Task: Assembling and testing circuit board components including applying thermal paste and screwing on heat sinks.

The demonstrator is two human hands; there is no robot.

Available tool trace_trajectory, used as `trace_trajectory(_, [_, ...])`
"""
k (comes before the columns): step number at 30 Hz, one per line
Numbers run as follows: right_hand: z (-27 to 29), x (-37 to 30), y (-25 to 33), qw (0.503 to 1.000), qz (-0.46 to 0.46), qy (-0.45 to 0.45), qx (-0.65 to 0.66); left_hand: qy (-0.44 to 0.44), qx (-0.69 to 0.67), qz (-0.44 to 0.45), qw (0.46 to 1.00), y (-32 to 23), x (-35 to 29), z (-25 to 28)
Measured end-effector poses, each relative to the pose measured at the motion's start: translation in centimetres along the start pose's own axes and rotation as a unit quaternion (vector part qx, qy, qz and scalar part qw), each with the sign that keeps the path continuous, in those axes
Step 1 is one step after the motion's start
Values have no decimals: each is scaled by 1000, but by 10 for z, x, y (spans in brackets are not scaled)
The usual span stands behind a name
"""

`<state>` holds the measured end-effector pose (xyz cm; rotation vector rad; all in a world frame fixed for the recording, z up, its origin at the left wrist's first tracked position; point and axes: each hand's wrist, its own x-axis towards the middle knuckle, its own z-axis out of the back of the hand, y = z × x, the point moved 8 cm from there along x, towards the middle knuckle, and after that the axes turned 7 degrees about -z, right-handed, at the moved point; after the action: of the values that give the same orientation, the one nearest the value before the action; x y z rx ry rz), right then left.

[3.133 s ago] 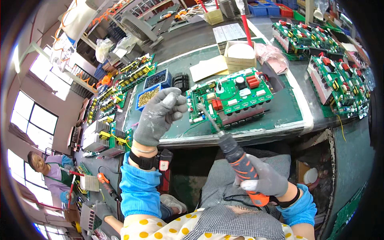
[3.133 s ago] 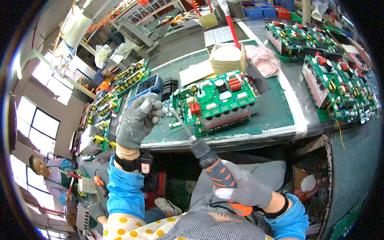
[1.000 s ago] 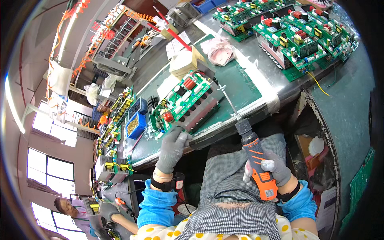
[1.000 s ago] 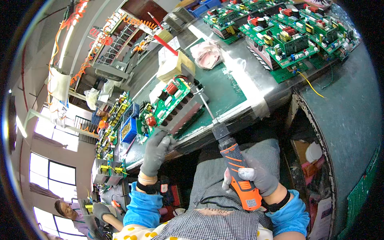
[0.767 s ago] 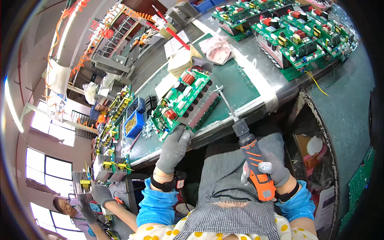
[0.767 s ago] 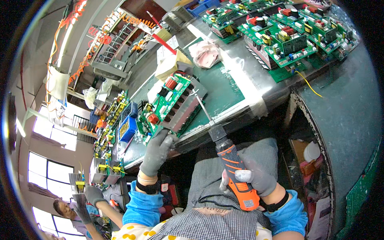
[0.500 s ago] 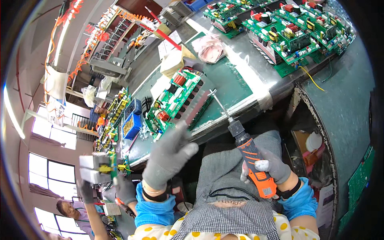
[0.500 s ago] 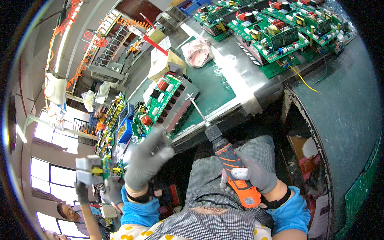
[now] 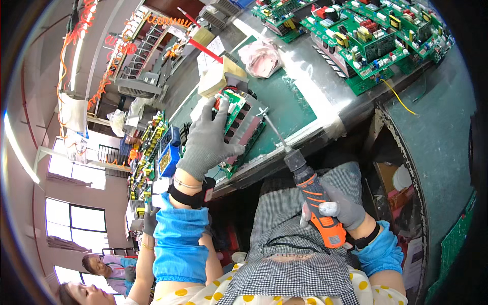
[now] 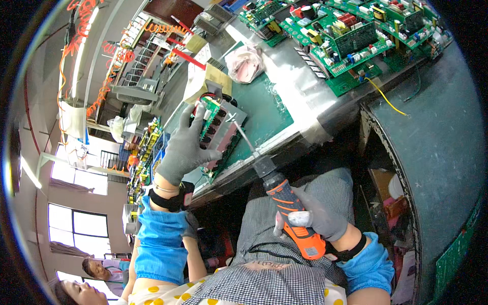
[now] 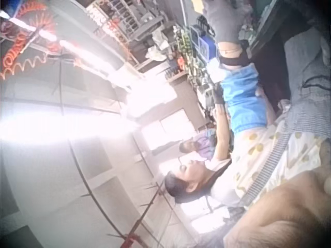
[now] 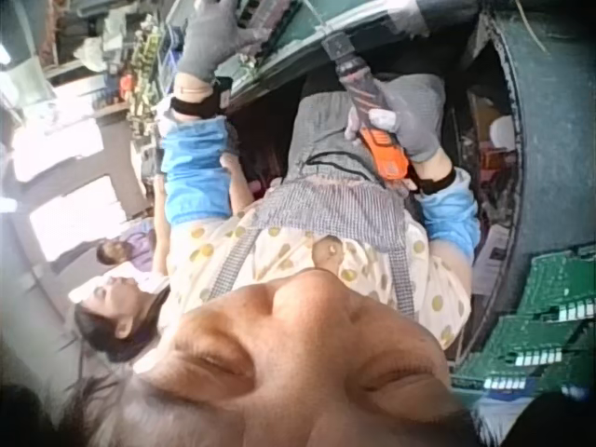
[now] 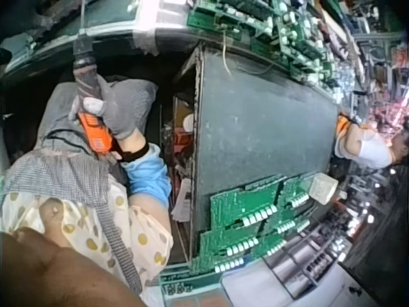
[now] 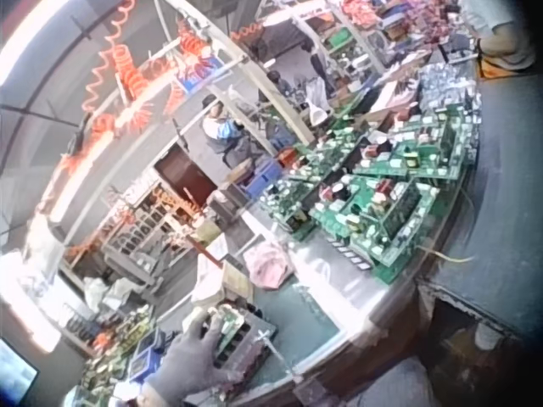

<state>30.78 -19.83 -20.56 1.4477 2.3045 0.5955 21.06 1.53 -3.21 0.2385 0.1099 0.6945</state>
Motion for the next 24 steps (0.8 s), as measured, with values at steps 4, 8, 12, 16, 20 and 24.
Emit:
trace_trajectory(4, [-2, 6, -2, 998, -27, 2, -55, 19, 22, -40, 999, 4, -1, 0])
trace_trajectory(8, [-14, 12, -9, 997, -61, 24, -51, -1, 10, -69, 998, 7, -5, -2])
trace_trajectory(12, [-22, 18, -14, 996, -57, 25, -71, -8, 30, -72, 997, 8, -7, -2])
trace_trajectory(16, [-27, 26, -14, 994, -34, 51, -92, -21, 10, -68, 997, 9, -7, -4])
trace_trajectory(20, [-33, 28, -11, 994, -57, 29, -84, 2, 30, -60, 998, 5, -5, -3])
trace_trajectory(24, [-37, 33, -13, 993, -59, 20, -97, -14, 33, -70, 997, 8, -7, -5])
